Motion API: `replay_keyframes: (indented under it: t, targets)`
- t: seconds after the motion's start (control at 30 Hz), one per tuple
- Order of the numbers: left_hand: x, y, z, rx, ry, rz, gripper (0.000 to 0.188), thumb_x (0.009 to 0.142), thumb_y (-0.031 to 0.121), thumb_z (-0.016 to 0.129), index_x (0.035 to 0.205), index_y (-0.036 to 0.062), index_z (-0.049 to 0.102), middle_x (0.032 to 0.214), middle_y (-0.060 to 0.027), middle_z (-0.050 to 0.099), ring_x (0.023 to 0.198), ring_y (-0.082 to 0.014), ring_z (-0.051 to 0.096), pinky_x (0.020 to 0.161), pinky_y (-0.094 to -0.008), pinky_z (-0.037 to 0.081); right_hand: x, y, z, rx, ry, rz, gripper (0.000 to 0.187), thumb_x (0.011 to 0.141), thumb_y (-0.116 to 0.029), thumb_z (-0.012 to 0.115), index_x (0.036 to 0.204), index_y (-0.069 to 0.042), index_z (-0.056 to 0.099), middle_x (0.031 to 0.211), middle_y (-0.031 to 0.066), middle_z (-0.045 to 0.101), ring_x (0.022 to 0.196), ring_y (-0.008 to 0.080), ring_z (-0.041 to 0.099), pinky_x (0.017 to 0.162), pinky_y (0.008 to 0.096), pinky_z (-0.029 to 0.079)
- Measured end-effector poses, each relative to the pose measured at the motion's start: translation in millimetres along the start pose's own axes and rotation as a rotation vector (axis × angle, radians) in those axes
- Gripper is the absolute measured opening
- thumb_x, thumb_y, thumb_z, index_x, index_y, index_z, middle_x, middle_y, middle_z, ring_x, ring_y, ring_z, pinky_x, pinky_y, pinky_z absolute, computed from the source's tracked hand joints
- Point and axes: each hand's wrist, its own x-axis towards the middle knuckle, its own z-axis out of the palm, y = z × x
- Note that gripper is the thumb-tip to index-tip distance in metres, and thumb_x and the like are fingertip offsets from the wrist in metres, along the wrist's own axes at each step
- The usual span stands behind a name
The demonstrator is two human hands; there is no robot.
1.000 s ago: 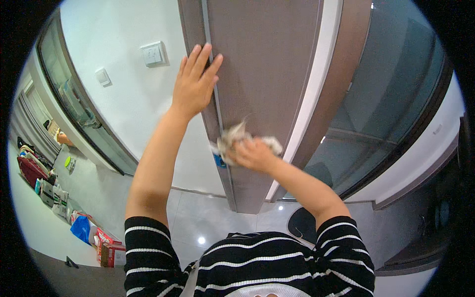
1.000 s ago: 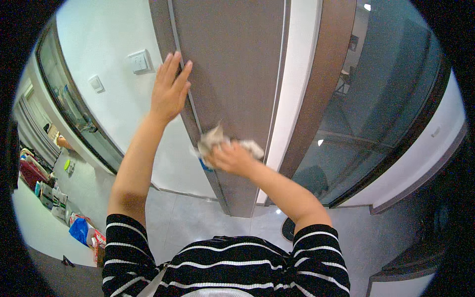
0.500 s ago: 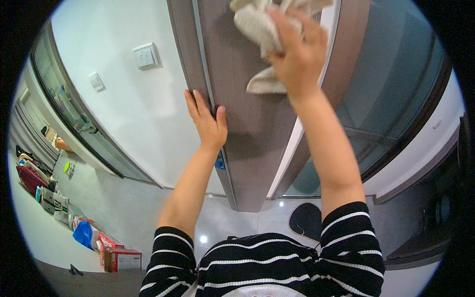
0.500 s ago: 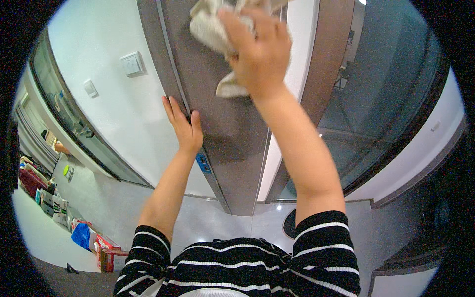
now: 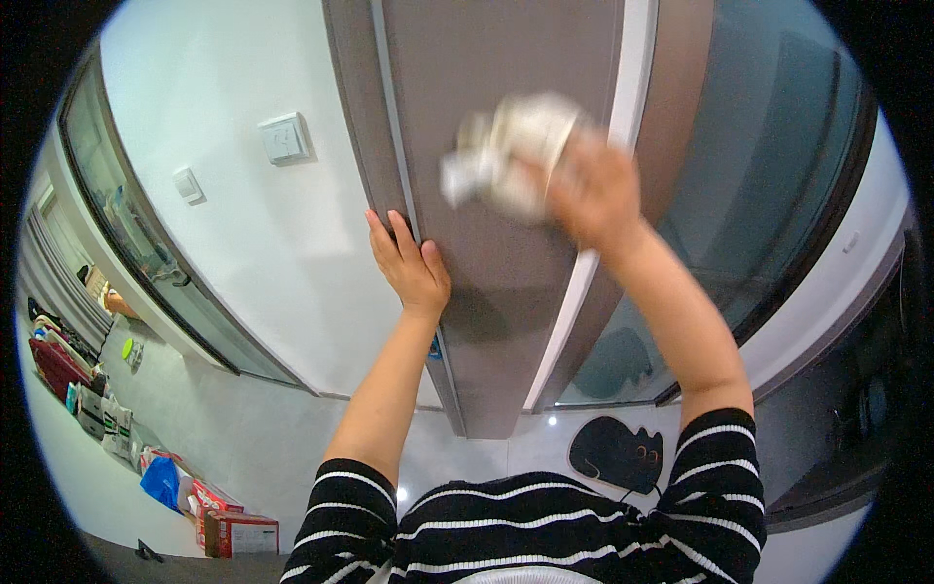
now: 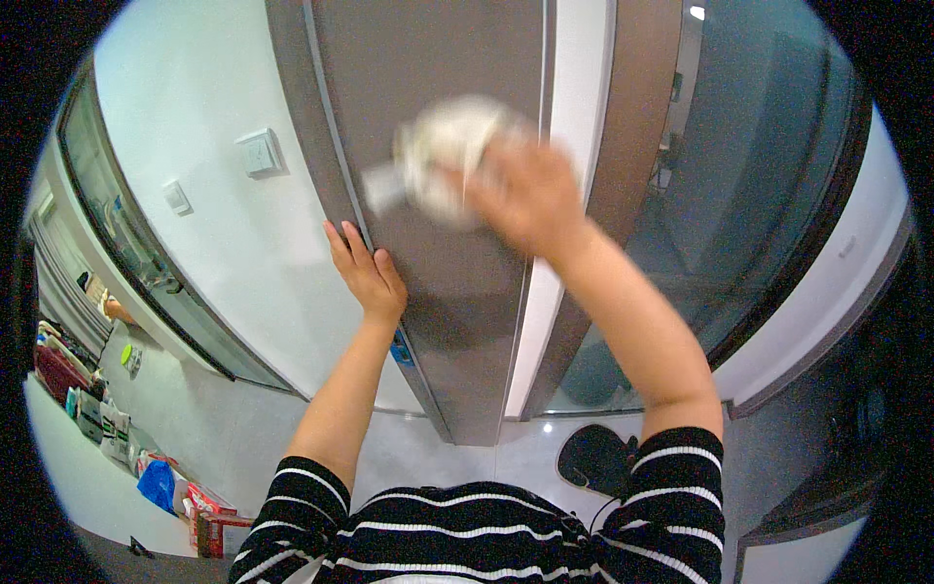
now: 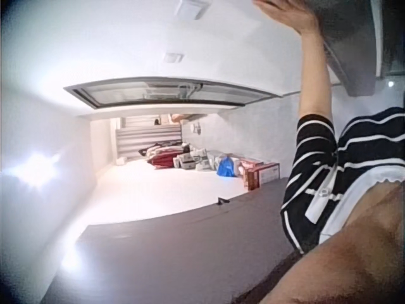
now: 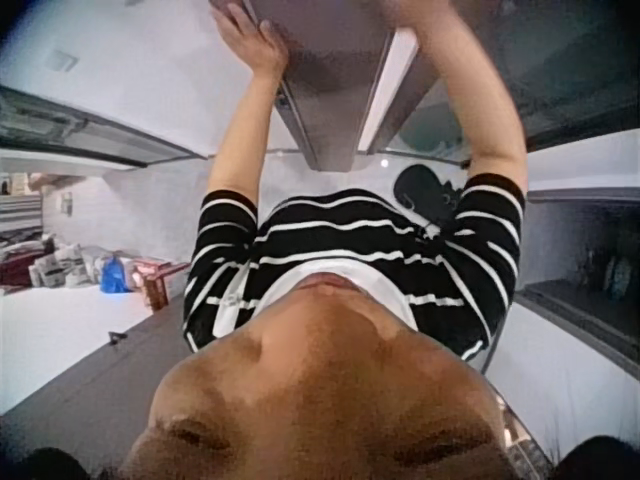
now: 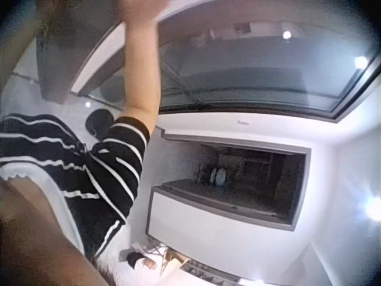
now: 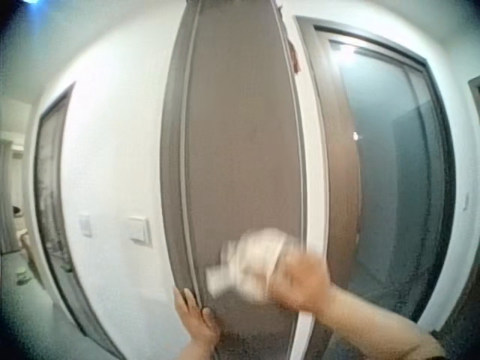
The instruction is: The person wipes the surface of a tall, brown cabinet door using a white cloth. They systematically clean the vertical edges and the main panel of the door, moving the cloth up and down to remove dust or smudges.
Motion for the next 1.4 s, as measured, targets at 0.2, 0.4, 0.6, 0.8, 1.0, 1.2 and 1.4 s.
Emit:
replay_keyframes:
  t: [0.2,0.4,0.6,0.8,1.0,1.2,1.4]
  targets:
    - [-2,0,4,-0.021,-0.037,0.004,0.055,0.103,0.027,0.036,0.149,-0.0025,0.027,0.154,-0.0307,0.018,0.141,-0.0456,0.023,0.113,-0.0502,0.021,16,-10,6,0.036,0.029,0.311,0.048,0.076,-0.015,0.071,0.122,-0.023,0.065,0.116,0.0108,0.062,0.096,0.026,0.06,0.081,0.0388,0.045]
    - [-3,6,13,-0.02,-0.049,0.018,0.055,0.104,0.026,0.035,0.149,-0.0046,0.025,0.155,-0.03,0.015,0.142,-0.0447,0.022,0.114,-0.0502,0.02,-171,-156,-27,0.588,-0.533,-0.205,0.034,0.086,-0.022,0.057,0.119,-0.018,0.057,0.107,0.007,0.058,0.094,0.0203,0.055,0.068,0.0373,0.045]
    - [-3,-1,3,0.034,-0.041,0.052,0.054,0.104,0.024,0.033,0.148,-0.0068,0.025,0.154,-0.0318,0.014,0.141,-0.0473,0.02,0.114,-0.0511,0.019,-88,-56,-18,0.366,-0.181,-0.127,0.039,0.084,-0.03,0.063,0.123,-0.027,0.057,0.112,0.0064,0.06,0.093,0.023,0.057,0.068,0.0366,0.044]
    - [-5,11,8,0.036,-0.049,0.042,0.055,0.104,0.025,0.032,0.149,-0.005,0.024,0.153,-0.0329,0.015,0.14,-0.0473,0.023,0.113,-0.0516,0.022,-10,9,-15,0.441,0.284,0.832,0.054,0.068,-0.014,0.077,0.12,-0.012,0.062,0.111,0.0121,0.061,0.101,0.032,0.056,0.088,0.0418,0.046]
    - [-4,12,12,0.013,-0.076,0.024,0.056,0.104,0.026,0.031,0.149,-0.0062,0.021,0.155,-0.0315,0.012,0.143,-0.046,0.017,0.115,-0.0511,0.017,-166,-157,-26,0.305,0.146,1.054,0.064,0.061,-0.019,0.085,0.12,-0.012,0.061,0.119,0.0171,0.052,0.11,0.0361,0.051,0.095,0.0461,0.041]
    - [-6,7,4,0.051,-0.073,0.032,0.058,0.105,0.03,0.029,0.149,-0.0056,0.021,0.156,-0.0302,0.01,0.144,-0.0445,0.016,0.116,-0.0503,0.015,-121,-80,-25,0.594,0.248,0.989,0.061,0.074,-0.013,0.079,0.128,-0.005,0.052,0.126,0.0177,0.055,0.12,0.0348,0.053,0.102,0.046,0.041]
    - [-7,14,9,0.043,-0.124,-0.034,0.057,0.105,0.028,0.029,0.15,-0.0037,0.018,0.155,-0.0305,0.009,0.144,-0.0446,0.014,0.115,-0.0506,0.017,-7,27,-9,1.075,0.415,1.309,0.053,0.073,-0.022,0.081,0.118,-0.003,0.059,0.109,0.0141,0.065,0.101,0.0271,0.063,0.091,0.0364,0.048]
